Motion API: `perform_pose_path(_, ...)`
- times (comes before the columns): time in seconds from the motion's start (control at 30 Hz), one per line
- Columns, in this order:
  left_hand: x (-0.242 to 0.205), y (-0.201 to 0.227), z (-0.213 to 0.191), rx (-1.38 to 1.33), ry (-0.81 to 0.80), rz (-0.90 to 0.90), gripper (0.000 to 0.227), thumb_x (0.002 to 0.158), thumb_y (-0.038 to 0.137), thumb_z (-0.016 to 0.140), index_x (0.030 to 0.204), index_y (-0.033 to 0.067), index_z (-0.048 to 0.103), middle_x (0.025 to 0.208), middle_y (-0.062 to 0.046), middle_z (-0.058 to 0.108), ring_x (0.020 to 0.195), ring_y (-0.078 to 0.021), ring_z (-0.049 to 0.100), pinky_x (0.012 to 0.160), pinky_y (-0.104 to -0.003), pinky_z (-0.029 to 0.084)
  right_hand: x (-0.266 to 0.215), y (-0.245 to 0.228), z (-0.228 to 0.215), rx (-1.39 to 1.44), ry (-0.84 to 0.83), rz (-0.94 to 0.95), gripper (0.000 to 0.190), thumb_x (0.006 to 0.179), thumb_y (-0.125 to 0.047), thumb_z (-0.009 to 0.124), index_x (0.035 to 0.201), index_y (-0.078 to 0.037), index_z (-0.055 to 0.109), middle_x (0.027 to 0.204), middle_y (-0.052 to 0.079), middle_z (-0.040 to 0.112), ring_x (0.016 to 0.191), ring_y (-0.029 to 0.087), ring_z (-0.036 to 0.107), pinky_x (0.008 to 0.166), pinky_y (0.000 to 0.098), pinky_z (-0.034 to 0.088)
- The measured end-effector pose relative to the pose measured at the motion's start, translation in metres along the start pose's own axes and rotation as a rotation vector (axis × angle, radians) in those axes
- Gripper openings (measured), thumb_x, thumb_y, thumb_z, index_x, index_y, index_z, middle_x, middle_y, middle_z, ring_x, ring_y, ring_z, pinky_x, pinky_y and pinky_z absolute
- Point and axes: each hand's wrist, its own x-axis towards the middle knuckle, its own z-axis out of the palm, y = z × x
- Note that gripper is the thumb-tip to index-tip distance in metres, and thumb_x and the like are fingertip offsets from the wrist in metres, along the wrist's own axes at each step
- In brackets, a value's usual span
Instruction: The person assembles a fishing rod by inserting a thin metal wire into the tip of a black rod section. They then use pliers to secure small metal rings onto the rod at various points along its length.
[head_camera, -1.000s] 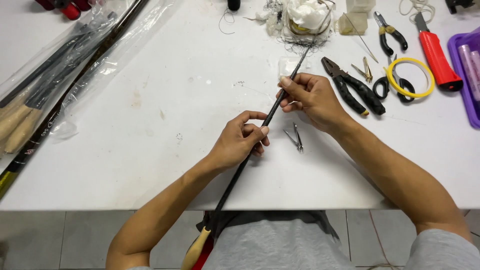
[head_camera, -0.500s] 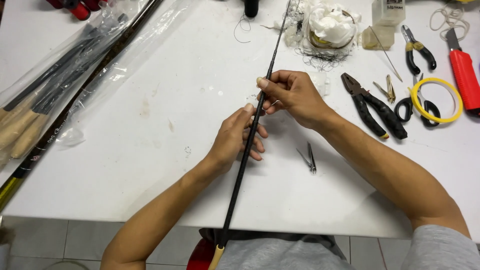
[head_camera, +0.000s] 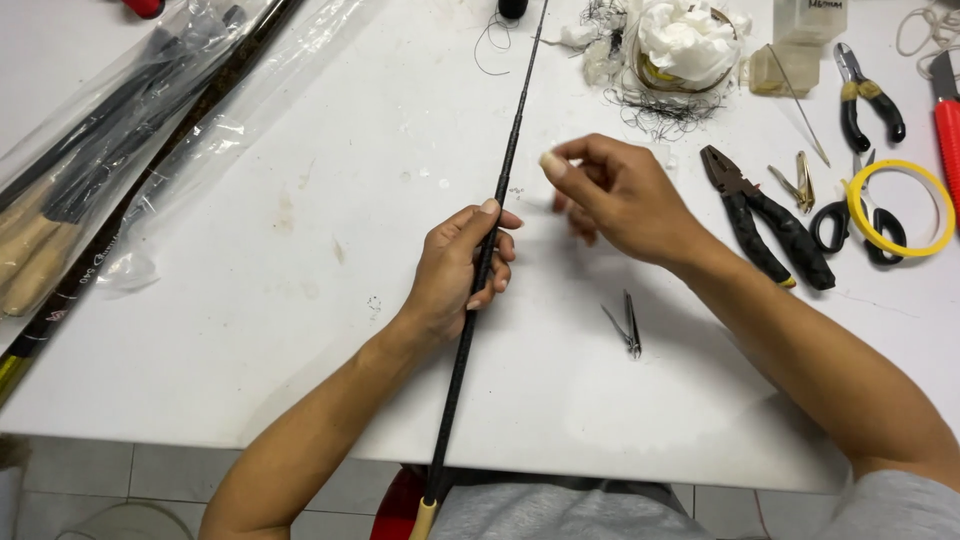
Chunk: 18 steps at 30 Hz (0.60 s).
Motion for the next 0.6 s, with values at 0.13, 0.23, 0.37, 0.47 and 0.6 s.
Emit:
perform_pose_path(0.13,-0.003,0.008,-0.008,-0.009,-0.005,-0.003,0.034,0.108,0.027,0.050,0.103,-0.0039,0.064,0.070,-0.013,0.058,0.043,-0.0163,0.059,0.021,-0.018,0.031,-0.053,0.001,-0.025,-0.665,-0.074,-0.022,0.033,0.098,-0.026,0.070,0.116,0.002,0.065,0.065,0.018,0.072,0.053,0.029,0.070,0.052,0.0384,0.056)
perform_pose_path(0.23,-0.006,0.016,-0.012,0.024,0.047,-0.057,0.034,0.105,0.031,0.052,0.100,-0.0004,0.064,0.071,-0.010,0.057,0.044,-0.0148,0.055,0.025,-0.018,0.024,-0.088,0.009,-0.030,-1.025,-0.208,0.168,0.041,0.094,-0.047,0.067,0.117,-0.014,0.057,0.068,0.006,0.078,0.060,0.032,0.074,0.063,0.0426,0.057)
perform_pose_path(0.37,-0.002,0.018,-0.017,0.056,0.102,-0.100,0.035,0.102,0.036,0.055,0.098,0.0025,0.065,0.072,-0.008,0.057,0.046,-0.0141,0.051,0.029,-0.019,0.017,-0.112,0.028,-0.030,-1.163,-0.325,0.361,0.038,0.096,-0.057,0.061,0.111,-0.024,0.050,0.070,-0.007,0.076,0.056,0.022,0.071,0.060,0.0374,0.055)
perform_pose_path(0.47,0.000,0.019,-0.017,0.078,0.113,-0.104,0.035,0.102,0.035,0.054,0.099,0.0022,0.065,0.071,-0.007,0.057,0.046,-0.0144,0.052,0.029,-0.020,0.018,-0.118,0.041,-0.033,-1.152,-0.297,0.106,0.022,0.101,-0.035,0.059,0.102,-0.016,0.049,0.059,0.005,0.066,0.047,0.033,0.054,0.048,0.0414,0.045)
perform_pose_path(0.6,0.001,0.020,-0.019,0.082,0.130,-0.111,0.034,0.103,0.034,0.054,0.099,0.0021,0.066,0.072,-0.008,0.056,0.047,-0.0145,0.051,0.030,-0.020,0.017,-0.097,0.027,-0.028,-1.063,-0.325,0.005,0.024,0.097,-0.028,0.064,0.112,-0.014,0.052,0.056,0.008,0.064,0.043,0.033,0.052,0.046,0.0415,0.044)
